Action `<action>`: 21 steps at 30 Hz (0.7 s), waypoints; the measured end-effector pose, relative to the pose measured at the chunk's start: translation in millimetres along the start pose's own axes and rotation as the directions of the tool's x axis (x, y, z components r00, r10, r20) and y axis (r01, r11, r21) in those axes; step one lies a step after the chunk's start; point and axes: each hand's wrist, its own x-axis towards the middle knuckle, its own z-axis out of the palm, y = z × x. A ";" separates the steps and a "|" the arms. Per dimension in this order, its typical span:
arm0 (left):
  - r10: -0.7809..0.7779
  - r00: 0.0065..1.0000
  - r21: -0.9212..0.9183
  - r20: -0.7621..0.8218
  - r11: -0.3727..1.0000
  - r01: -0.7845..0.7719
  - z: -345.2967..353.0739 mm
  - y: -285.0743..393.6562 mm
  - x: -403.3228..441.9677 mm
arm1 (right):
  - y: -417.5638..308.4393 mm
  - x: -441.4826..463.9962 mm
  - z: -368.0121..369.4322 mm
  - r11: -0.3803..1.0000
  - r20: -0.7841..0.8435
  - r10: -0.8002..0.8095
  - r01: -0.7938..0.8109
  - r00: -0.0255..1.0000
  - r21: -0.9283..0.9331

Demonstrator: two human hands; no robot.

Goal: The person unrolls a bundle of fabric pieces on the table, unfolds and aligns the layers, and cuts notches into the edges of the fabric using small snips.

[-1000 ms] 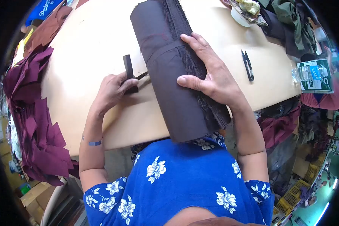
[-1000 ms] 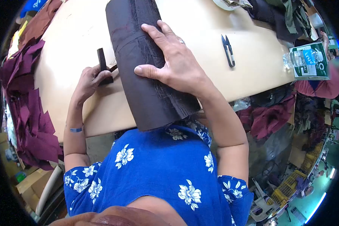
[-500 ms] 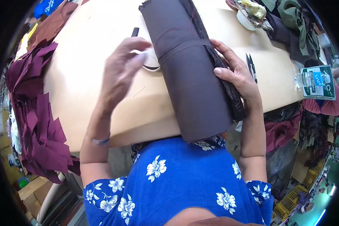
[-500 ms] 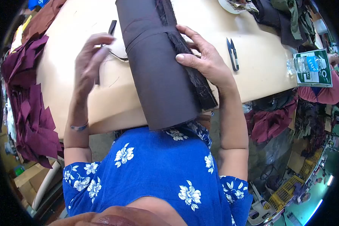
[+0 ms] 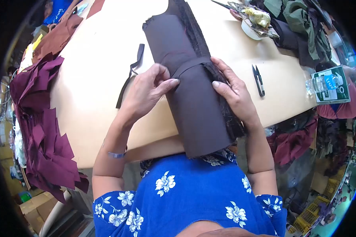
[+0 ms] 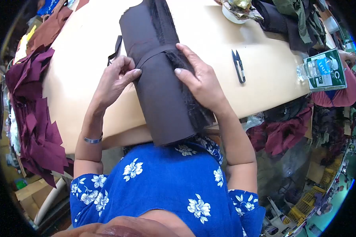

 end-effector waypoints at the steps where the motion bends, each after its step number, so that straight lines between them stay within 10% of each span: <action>1: -0.010 0.999 0.005 0.036 1.000 0.010 -2.9 -5.6 -1.9 | -6.6 -0.7 3.0 0.998 0.000 -0.017 0.017 1.000 -0.066; 10: 0.197 0.979 -0.404 -0.051 0.892 -0.201 -16.9 31.0 -15.8 | -44.9 15.0 20.9 0.790 0.076 -0.379 0.365 0.922 -0.492; 21: 0.294 0.955 0.138 0.026 0.945 -0.295 -2.8 31.0 -22.3 | -33.5 9.5 15.7 0.722 -0.151 -0.647 0.536 0.748 -0.438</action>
